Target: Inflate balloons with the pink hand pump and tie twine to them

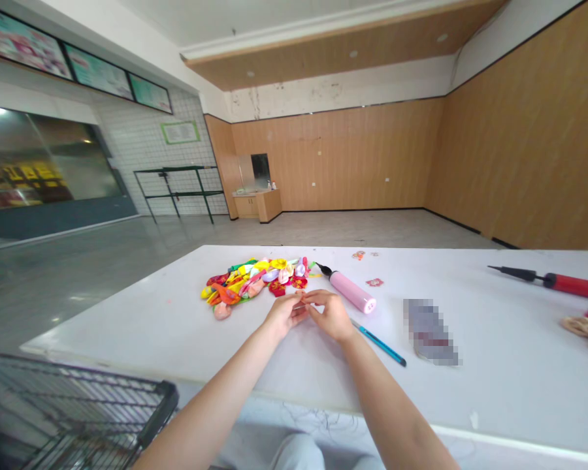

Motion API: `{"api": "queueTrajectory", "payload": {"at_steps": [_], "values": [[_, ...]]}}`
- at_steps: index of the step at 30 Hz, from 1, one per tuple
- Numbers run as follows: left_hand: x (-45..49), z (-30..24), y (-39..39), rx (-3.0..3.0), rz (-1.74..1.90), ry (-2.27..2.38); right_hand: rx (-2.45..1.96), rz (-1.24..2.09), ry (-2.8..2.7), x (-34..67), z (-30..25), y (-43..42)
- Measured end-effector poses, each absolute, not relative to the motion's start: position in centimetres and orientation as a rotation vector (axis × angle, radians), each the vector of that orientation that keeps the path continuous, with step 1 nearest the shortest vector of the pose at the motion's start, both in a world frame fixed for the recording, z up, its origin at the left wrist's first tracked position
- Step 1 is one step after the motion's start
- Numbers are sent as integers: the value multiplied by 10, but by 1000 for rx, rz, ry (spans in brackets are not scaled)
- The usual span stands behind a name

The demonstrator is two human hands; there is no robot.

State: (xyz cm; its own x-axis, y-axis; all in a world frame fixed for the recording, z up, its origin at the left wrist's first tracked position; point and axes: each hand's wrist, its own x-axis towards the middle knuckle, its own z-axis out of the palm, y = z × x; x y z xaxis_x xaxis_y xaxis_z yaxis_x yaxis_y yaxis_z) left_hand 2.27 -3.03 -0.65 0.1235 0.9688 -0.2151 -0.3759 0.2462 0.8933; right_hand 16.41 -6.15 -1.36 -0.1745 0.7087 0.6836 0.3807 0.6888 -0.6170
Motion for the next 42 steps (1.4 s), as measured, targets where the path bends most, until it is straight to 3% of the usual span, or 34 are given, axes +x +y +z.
{"api": "queueTrajectory", "payload": {"at_steps": [8, 12, 26, 31, 36, 42], "values": [[24, 2, -5, 636, 1092, 920, -1791, -182, -1568, 204, -6, -61], [16, 7, 7, 405, 1258, 752, -2122, -117, -1508, 219, -5, -61], [7, -2, 18, 192, 1429, 610, -2186, 11, -1519, 219, -7, -52], [4, -1, 18, 188, 1458, 535, -1663, 337, -1229, 208, -4, -49], [-1, -6, 18, 306, 1400, 671, -1161, 1111, -1074, 188, 8, -62], [-5, -7, 23, 295, 1477, 647, -1006, 1518, -1169, 181, 16, -79]]}}
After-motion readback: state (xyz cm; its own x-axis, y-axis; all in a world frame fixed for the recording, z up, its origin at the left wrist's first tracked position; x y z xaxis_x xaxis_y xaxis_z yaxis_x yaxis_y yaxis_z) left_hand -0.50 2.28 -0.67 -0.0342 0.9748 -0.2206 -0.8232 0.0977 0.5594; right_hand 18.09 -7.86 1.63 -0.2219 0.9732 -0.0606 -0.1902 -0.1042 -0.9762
